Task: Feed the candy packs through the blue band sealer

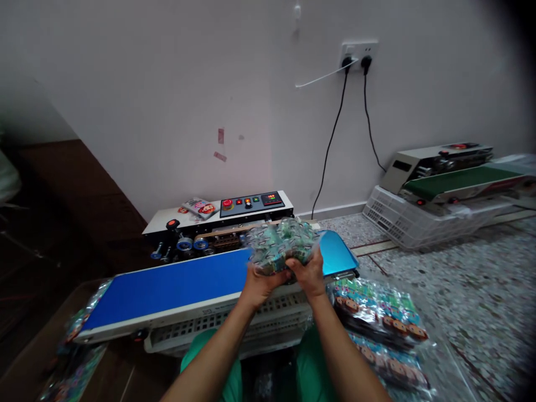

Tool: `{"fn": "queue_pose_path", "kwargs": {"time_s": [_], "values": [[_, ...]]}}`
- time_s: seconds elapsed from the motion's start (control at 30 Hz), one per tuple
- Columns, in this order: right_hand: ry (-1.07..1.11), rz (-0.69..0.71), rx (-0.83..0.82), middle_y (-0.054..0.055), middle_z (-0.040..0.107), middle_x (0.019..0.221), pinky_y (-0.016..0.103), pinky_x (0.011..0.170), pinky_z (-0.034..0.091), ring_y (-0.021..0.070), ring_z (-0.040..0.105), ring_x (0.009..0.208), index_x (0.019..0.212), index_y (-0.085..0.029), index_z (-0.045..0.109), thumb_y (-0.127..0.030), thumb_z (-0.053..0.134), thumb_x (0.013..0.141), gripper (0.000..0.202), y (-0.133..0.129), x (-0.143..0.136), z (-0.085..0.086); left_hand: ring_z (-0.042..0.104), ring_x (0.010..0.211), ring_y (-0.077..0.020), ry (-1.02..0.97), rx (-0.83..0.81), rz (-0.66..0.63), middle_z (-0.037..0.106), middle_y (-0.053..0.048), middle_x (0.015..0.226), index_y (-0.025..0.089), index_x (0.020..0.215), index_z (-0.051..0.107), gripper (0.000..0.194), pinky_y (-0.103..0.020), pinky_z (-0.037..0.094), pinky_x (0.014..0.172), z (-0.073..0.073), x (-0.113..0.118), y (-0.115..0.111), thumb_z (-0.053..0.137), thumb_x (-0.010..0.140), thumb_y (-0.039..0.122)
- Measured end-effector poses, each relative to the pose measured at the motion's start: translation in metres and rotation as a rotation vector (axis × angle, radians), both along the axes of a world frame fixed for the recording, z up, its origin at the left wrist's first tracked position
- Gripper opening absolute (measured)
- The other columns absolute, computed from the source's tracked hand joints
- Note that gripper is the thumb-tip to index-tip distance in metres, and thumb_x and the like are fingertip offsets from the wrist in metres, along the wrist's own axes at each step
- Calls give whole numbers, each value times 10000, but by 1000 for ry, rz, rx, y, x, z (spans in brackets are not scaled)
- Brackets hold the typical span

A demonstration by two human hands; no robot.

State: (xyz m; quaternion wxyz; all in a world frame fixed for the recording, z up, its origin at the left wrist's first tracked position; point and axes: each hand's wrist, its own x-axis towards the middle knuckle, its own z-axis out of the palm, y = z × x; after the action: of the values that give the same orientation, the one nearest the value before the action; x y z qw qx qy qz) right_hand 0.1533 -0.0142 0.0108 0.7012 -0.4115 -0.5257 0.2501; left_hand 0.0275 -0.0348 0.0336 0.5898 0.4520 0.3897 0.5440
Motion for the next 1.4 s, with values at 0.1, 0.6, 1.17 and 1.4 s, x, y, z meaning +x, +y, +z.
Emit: {"fn": "queue_pose_path", "kwargs": {"time_s": [0.1, 0.6, 1.17, 1.4], "values": [[63, -13, 14, 70, 651, 971, 331, 827, 489, 197, 609, 901, 1189, -180, 497, -433, 757, 608, 686, 17, -7, 0, 666, 739, -184, -10, 38, 101, 735, -47, 869, 149, 853, 720, 390, -289, 540, 714, 1, 5, 13, 830, 479, 172], [220, -8, -201, 94, 690, 968, 350, 829, 488, 206, 636, 868, 1143, -144, 582, -436, 690, 705, 538, 42, -20, -32, 681, 770, -196, -64, -7, 370, 736, -43, 874, 155, 949, 705, 415, -329, 551, 758, -36, -8, 43, 807, 552, 212], [394, -284, -244, 120, 671, 1034, 378, 833, 478, 227, 624, 922, 1103, -99, 610, -463, 625, 746, 510, 46, 4, -34, 673, 666, -154, -188, -68, 451, 722, 3, 748, 153, 842, 680, 349, -268, 544, 665, -29, -16, 40, 816, 522, 173], [122, -347, -265, 101, 700, 939, 341, 801, 477, 209, 632, 851, 980, -119, 642, -408, 666, 729, 384, 40, 8, -23, 689, 657, -233, -156, -168, 235, 731, -50, 738, 126, 844, 693, 398, -371, 572, 647, -20, -24, 34, 831, 478, 195]]}}
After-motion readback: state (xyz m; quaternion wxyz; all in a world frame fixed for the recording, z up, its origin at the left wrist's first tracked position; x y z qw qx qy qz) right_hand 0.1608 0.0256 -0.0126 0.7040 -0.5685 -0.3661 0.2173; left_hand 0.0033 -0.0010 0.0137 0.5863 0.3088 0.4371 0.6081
